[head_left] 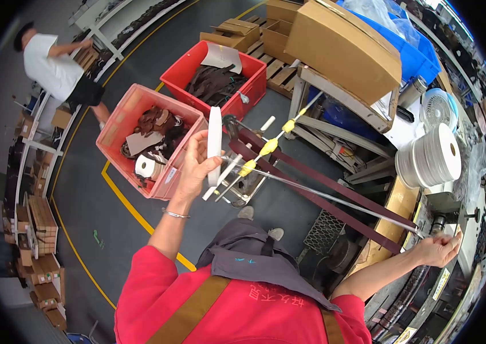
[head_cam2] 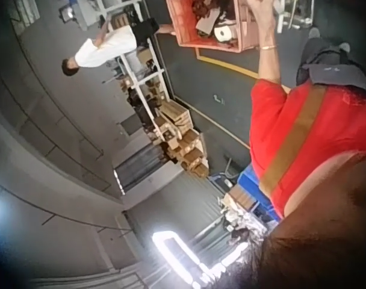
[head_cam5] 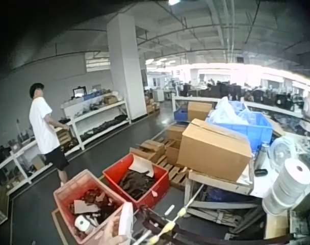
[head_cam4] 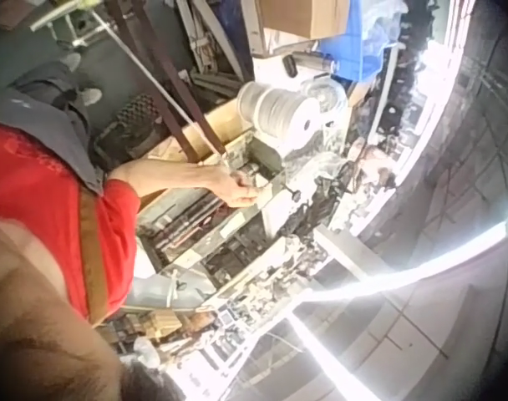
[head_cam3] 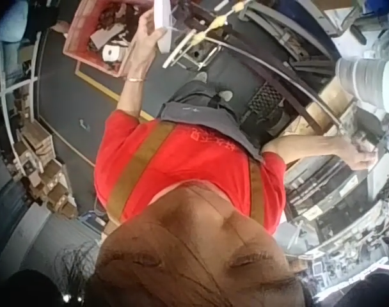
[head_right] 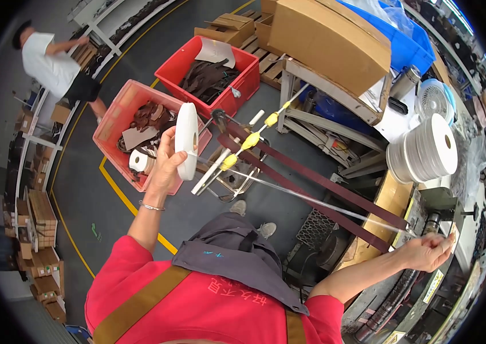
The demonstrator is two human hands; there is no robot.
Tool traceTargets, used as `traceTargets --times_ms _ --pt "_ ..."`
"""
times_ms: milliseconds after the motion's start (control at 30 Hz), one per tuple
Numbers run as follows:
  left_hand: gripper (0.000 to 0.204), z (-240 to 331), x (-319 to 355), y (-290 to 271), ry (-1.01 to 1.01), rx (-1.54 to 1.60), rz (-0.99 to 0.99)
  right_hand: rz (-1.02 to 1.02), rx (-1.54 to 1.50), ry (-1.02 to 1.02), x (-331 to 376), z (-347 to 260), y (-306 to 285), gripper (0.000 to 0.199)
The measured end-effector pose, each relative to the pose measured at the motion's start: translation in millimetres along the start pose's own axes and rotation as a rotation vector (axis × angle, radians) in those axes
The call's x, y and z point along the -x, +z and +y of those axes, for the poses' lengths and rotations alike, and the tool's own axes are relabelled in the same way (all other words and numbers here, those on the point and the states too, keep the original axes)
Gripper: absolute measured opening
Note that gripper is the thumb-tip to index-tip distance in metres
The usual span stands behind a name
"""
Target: Cutting leather/synthetic straps to length and attaching plastic hardware components at a workshop station.
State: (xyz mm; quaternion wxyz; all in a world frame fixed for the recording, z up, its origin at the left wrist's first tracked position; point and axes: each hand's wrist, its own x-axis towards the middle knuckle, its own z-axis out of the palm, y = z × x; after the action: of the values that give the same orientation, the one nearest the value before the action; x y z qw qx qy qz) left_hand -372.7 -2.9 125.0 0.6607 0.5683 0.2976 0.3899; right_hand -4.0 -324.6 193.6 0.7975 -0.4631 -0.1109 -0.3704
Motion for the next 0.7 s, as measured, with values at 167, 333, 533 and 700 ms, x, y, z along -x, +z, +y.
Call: traceTargets --times_ms 167,333,533,700 --pt "0.091 -10 1 -16 -0.09 0.354 -0.13 0.133 0.109 -0.001 25 -14 -14 0.017" --pt "0.083 -26 -8 -54 -0.242 0.72 -0.179 0.077 0.182 -0.08 45 -47 -40 0.017" --pt "0.075 -13 -32 -101 -0.32 0.709 -0.094 0.188 0.832 -0.44 58 -106 -96 0.019" --pt "0.077 -14 -48 -149 -0.218 0.504 -0.261 0.193 1.358 -0.733 17 -198 -191 0.027"
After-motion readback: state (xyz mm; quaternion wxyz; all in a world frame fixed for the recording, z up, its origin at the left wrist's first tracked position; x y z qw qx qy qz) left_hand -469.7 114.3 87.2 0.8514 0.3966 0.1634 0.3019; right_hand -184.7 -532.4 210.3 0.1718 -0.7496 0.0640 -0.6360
